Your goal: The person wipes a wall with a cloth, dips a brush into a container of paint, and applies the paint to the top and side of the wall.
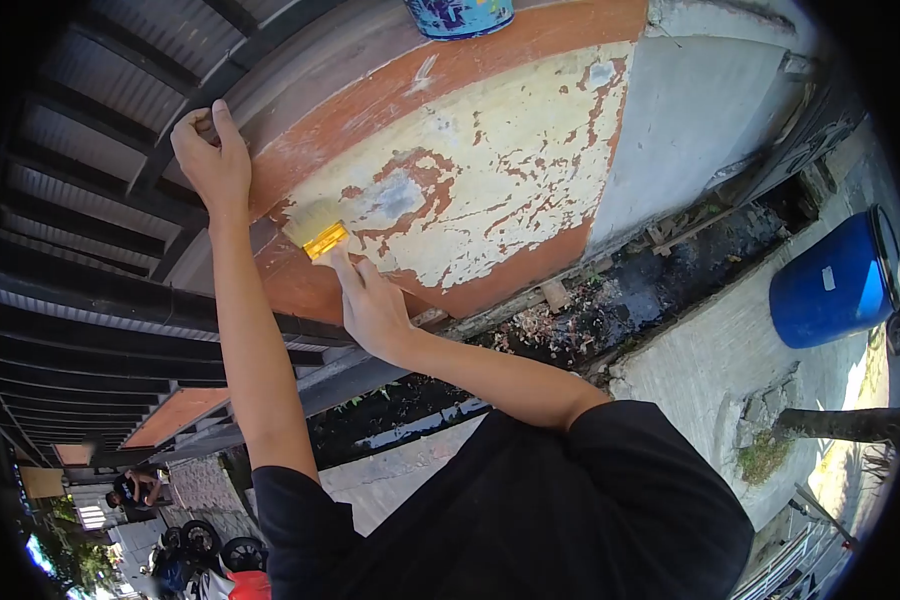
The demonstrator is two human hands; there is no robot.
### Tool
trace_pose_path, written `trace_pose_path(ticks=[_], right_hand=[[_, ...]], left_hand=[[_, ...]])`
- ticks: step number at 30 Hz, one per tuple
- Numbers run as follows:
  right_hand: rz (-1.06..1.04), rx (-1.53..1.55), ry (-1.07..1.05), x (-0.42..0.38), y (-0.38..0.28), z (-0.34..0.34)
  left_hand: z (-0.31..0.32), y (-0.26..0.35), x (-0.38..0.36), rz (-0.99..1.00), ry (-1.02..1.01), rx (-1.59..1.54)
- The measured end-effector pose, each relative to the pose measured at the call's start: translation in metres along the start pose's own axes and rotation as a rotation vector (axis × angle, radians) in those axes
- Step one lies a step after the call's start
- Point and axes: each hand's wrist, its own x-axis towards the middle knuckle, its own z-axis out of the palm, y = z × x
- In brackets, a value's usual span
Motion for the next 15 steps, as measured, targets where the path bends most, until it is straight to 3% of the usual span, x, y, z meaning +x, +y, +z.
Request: trace_pose_path(ticks=[3, 5, 7, 9, 13, 15], right_hand=[[-0.148, -0.067, 0.016, 0.030, 0.029, -0.001], [-0.259, -0.309, -0.155, 0.027, 0.063, 0.025], [-0.255, -0.337, -0.237, -0.016, 0.112, 0.036], [0.108, -0.423, -0.531, -0.083, 0.161, 0.036], [0.209, -0.376, -0.415, -0.099, 0.150, 0.013], [-0.127, -0.195, -0.122, -0.061, 0.124, 0.029]], left_hand=[[0.005, -0.005, 0.001, 0.111, 0.023, 0.061], [0.005, -0.008, 0.000, 0.104, 0.021, 0.081], [0.004, -0.013, 0.001, 0.100, 0.004, 0.091], [0.003, -0.006, 0.000, 0.087, 0.002, 0.101], [0.006, -0.007, 0.003, 0.123, 0.010, 0.113], [0.005, -0.005, -0.002, 0.104, -0.003, 0.109]])
